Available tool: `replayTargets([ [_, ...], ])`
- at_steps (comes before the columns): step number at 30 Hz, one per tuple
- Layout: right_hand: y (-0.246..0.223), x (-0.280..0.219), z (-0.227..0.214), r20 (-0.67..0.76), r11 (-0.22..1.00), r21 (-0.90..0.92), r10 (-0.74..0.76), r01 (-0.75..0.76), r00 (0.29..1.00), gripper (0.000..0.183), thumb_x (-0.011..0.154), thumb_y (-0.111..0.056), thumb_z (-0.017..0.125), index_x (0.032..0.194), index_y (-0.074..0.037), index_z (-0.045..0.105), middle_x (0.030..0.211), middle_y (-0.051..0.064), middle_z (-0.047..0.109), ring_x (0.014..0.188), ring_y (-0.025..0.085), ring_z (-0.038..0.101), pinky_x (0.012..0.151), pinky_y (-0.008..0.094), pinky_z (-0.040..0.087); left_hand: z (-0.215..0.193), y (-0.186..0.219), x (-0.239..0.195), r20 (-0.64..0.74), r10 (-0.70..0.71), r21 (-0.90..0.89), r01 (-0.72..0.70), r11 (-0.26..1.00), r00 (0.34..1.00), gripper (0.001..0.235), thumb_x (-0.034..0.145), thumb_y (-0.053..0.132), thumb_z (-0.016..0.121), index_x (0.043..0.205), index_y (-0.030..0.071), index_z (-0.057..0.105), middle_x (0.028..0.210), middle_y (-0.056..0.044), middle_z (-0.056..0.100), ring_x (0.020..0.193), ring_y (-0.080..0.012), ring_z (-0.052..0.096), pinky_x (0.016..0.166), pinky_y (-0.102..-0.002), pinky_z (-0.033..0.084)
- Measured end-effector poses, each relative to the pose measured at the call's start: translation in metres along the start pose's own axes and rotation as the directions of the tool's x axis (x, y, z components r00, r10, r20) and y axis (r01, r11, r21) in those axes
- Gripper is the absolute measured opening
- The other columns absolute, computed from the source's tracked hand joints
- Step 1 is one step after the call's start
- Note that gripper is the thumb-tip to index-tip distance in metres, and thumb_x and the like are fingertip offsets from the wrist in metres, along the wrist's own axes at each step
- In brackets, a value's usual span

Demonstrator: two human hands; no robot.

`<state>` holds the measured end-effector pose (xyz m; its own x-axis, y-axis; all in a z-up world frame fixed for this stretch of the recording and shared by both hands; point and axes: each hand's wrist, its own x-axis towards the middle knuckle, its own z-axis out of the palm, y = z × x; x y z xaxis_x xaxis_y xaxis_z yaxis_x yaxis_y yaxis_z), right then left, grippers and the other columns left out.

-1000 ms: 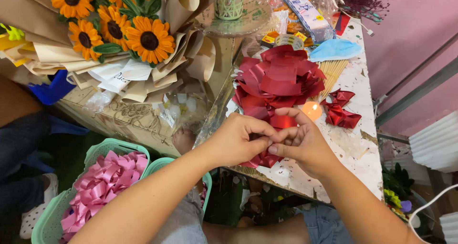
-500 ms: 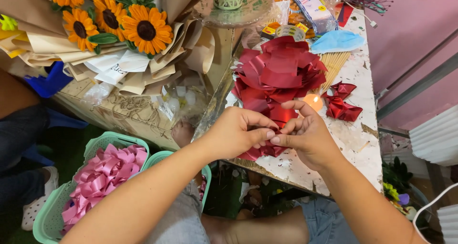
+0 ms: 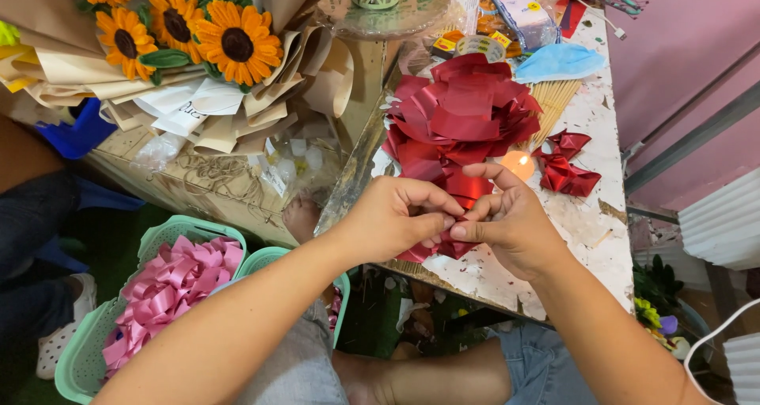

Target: The person is crafting decorative flowers by folding and shaping red ribbon, using a candle flame to seal the edges.

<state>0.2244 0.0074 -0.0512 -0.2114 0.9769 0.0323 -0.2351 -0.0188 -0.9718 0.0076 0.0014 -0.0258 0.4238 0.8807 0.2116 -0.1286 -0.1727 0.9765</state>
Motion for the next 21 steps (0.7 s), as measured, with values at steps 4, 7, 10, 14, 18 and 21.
replayTargets([
  [4, -0.003, -0.001, 0.002, 0.006, 1.000, 0.008, 0.020, -0.020, 1.000, 0.090, 0.057, 0.017, 0.089, 0.136, -0.005, 0.054, 0.065, 0.015, 0.071, 0.068, 0.021, 0.076, 0.071, 0.039, 0.067, -0.002, -0.004, 0.002, -0.021, 0.003, 0.020, -0.002, 1.000, 1.000, 0.016, 0.083, -0.007, 0.071, 0.096, -0.001, 0.079, 0.078, -0.018, 0.077, 0.066, -0.0168, 0.075, 0.058, -0.026, 0.067],
  [7, -0.006, 0.001, -0.002, 0.079, 0.997, 0.078, 0.015, -0.021, 0.997, 0.083, 0.069, 0.012, 0.084, 0.143, -0.004, 0.050, 0.071, 0.016, 0.074, 0.071, 0.020, 0.076, 0.074, 0.034, 0.065, -0.004, -0.004, 0.002, -0.043, 0.025, 0.019, -0.024, 1.000, 0.999, 0.017, 0.081, -0.007, 0.070, 0.094, 0.000, 0.079, 0.070, -0.016, 0.074, 0.063, -0.0146, 0.073, 0.058, -0.024, 0.066],
  [10, -0.003, 0.003, -0.005, 0.091, 0.996, 0.092, 0.011, -0.019, 0.996, 0.081, 0.073, 0.011, 0.082, 0.146, -0.004, 0.049, 0.075, 0.017, 0.075, 0.077, 0.022, 0.078, 0.078, 0.036, 0.065, -0.007, 0.002, -0.001, -0.033, 0.021, 0.050, -0.020, 0.999, 0.999, 0.018, 0.080, -0.006, 0.070, 0.094, 0.000, 0.080, 0.072, -0.017, 0.075, 0.065, -0.0143, 0.073, 0.060, -0.024, 0.066],
  [14, -0.005, 0.001, -0.003, 0.108, 0.996, 0.094, -0.008, -0.003, 0.994, 0.081, 0.075, 0.010, 0.081, 0.148, -0.005, 0.048, 0.076, 0.017, 0.076, 0.084, 0.025, 0.079, 0.082, 0.037, 0.064, -0.005, 0.011, -0.006, -0.009, 0.041, 0.105, -0.040, 0.994, 0.999, 0.017, 0.082, -0.004, 0.072, 0.095, 0.001, 0.081, 0.070, -0.015, 0.075, 0.064, -0.0128, 0.072, 0.057, -0.023, 0.063],
  [18, -0.005, 0.003, -0.003, 0.071, 0.999, -0.007, -0.036, 0.036, 0.997, 0.085, 0.075, 0.009, 0.082, 0.150, -0.006, 0.045, 0.075, 0.016, 0.075, 0.071, 0.017, 0.075, 0.074, 0.030, 0.064, 0.001, 0.009, -0.003, -0.070, 0.087, 0.159, -0.075, 0.984, 0.994, 0.020, 0.078, -0.005, 0.073, 0.095, 0.003, 0.081, 0.065, -0.011, 0.074, 0.057, -0.0111, 0.071, 0.054, -0.023, 0.060],
  [21, -0.023, -0.007, 0.016, 0.011, 0.978, -0.180, -0.109, 0.109, 0.994, 0.086, 0.077, 0.005, 0.083, 0.151, -0.009, 0.042, 0.078, 0.014, 0.074, 0.068, 0.014, 0.071, 0.070, 0.027, 0.063, -0.002, 0.002, 0.002, -0.115, 0.127, 0.270, -0.092, 0.958, 0.985, 0.024, 0.078, 0.001, 0.076, 0.101, 0.009, 0.080, 0.072, -0.007, 0.078, 0.061, -0.0083, 0.070, 0.055, -0.023, 0.059],
])
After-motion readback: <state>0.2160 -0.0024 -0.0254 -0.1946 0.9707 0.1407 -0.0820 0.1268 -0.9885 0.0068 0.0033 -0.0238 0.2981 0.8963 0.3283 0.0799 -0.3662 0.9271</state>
